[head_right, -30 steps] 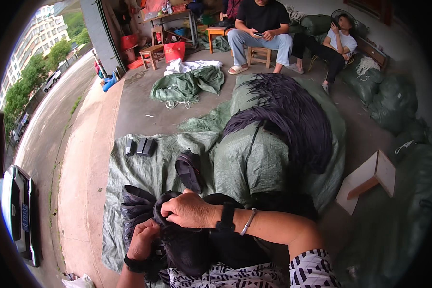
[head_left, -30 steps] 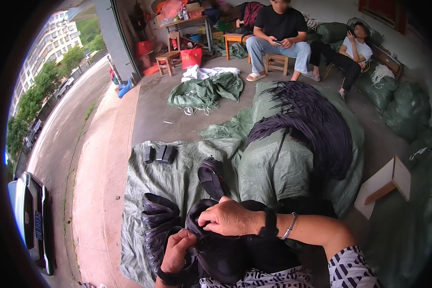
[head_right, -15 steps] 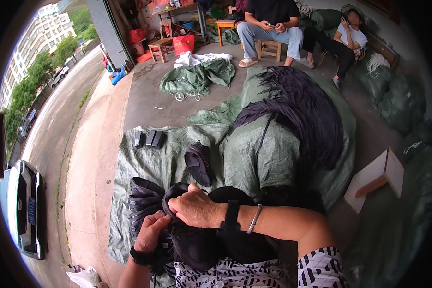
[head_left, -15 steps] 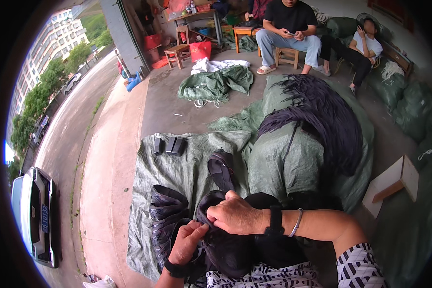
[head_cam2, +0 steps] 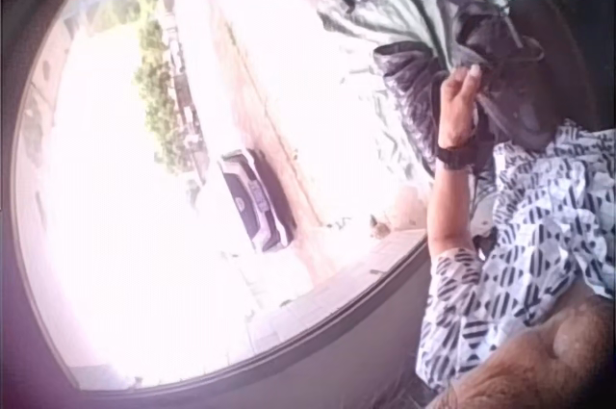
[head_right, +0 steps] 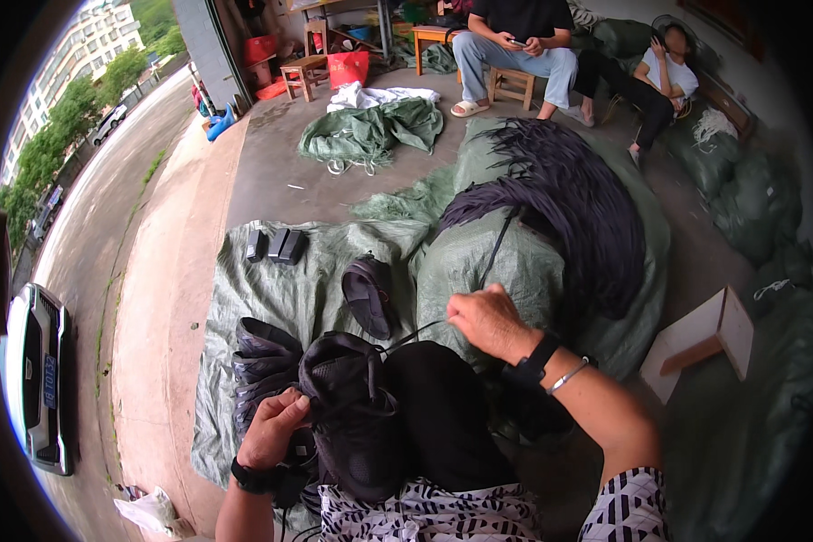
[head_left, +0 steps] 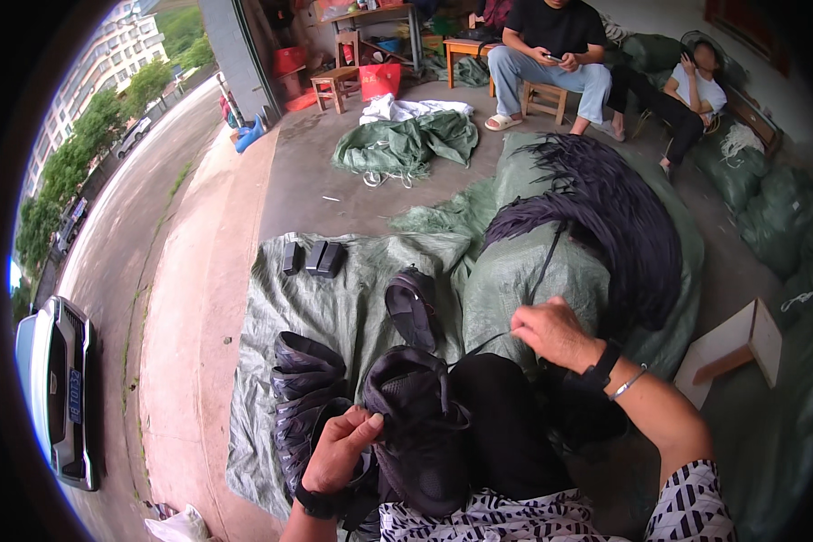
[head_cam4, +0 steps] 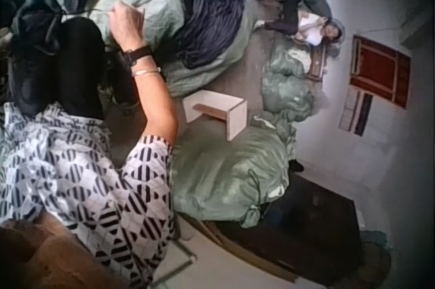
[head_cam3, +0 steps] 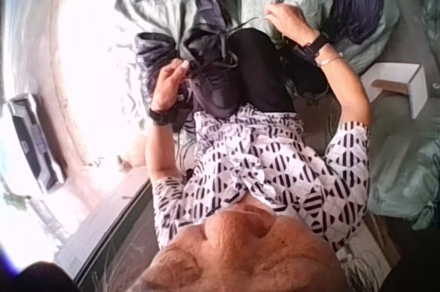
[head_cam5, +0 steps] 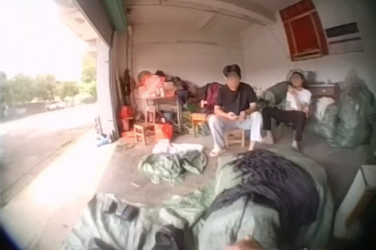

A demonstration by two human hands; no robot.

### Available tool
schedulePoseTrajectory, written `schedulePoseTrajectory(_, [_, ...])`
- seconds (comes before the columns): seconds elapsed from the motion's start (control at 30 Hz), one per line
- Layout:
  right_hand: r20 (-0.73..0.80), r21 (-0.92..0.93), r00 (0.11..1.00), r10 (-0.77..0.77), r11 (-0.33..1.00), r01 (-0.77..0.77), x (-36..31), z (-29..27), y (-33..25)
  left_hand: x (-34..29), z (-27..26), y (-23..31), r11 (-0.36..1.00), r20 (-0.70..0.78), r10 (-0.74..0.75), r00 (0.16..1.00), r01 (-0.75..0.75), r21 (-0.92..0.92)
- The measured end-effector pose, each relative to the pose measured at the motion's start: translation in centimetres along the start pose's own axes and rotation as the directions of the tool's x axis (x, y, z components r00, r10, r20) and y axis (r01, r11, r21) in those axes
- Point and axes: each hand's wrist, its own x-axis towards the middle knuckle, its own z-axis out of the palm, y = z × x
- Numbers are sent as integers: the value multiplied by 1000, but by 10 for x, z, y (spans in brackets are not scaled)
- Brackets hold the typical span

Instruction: Threading long black laces into black shoe uppers.

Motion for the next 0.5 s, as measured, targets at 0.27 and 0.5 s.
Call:
schedulePoseTrajectory(0.27, [704,550,704,90,558,-621,-4,-12,-97,-9,-3,3,989,35,94,995,-98,115])
schedulePoseTrajectory(0.5, [732,681,677,-77,113,-723,-7,7,-72,-6,-1,-10,996,-34,84,996,-84,8])
